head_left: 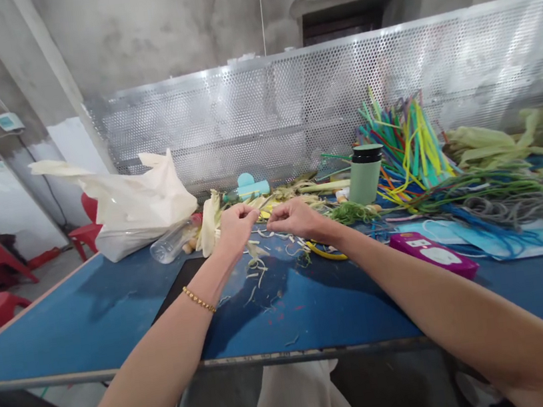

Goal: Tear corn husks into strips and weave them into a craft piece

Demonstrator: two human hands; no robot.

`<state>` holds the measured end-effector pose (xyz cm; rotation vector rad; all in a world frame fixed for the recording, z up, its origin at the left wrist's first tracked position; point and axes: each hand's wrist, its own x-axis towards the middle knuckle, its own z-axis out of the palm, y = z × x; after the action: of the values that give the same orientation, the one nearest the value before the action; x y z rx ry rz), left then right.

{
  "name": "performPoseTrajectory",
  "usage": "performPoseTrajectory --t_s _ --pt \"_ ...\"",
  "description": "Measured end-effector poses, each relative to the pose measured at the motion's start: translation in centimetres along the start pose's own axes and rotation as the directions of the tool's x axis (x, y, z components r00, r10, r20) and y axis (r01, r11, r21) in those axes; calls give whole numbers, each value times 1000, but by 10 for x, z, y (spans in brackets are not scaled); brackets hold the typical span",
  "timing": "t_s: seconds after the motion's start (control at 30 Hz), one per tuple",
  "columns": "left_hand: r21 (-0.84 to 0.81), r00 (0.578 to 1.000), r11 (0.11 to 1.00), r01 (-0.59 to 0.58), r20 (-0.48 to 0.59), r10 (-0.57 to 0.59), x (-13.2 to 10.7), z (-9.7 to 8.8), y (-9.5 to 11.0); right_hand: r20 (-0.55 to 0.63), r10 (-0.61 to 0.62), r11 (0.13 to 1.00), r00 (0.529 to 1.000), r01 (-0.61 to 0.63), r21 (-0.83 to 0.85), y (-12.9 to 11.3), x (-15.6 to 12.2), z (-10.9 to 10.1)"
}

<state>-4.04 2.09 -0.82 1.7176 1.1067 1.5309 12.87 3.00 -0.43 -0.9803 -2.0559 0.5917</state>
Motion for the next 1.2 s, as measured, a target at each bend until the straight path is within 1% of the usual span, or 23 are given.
performPoseTrajectory --t_s 0.13,0.23,0.3,0.37,0.47,0.57,0.67,0.73,0.8,0.87,0.9,0.97,1.0,1.07,1.1,1.13,1.2 --pt "252 996 967 -47 -64 65 2 -2 -2 50 -129 979 990 136 -152 -6 -1 -2" --pt "407 993 911 -74 -52 104 2 -1 -3 131 -262 913 956 290 -289 -11 -3 -7" --pt "474 992 876 -89 -32 118 2 0 -2 174 -321 869 931 362 -337 -14 -4 -11" --pt "505 991 857 -104 -16 130 1 0 -2 197 -345 851 918 394 -348 -16 -5 -14" --pt "527 989 840 -129 12 145 1 0 -2 188 -351 851 917 396 -344 -19 -6 -18" --pt "563 980 803 -198 104 169 0 -1 -1 145 -350 855 925 379 -354 -18 -4 -20" --pt "542 941 777 -321 272 199 -3 0 2 60 -337 878 940 337 -339 -13 -1 -22" --pt "453 903 815 -360 391 181 -6 0 6 -8 -290 922 957 277 -272 -9 2 -24" --pt "316 871 891 -325 468 152 -9 0 10 -34 -224 965 974 217 -144 -3 4 -26" --pt "151 864 965 -213 490 114 -10 0 13 -22 -157 988 987 157 8 4 5 -27" --pt "65 871 988 -141 484 92 -10 -1 13 -13 -117 990 993 117 84 7 5 -27" --pt "-97 890 995 -2 455 46 -10 0 12 -3 -14 975 1000 15 222 12 4 -24" --pt "-165 902 985 47 430 29 -9 0 11 4 39 959 999 -38 282 13 3 -21" --pt "-243 934 966 91 357 1 -7 1 8 29 120 923 992 -122 366 12 0 -13" --pt "-239 954 967 86 301 -10 -6 2 7 43 142 912 989 -148 383 11 -1 -8" --pt "-199 973 978 59 230 -12 -5 2 5 53 158 910 986 -166 380 9 -2 -4" --pt "-24 996 999 -39 73 41 -3 2 2 36 163 932 986 -165 323 5 -2 6"
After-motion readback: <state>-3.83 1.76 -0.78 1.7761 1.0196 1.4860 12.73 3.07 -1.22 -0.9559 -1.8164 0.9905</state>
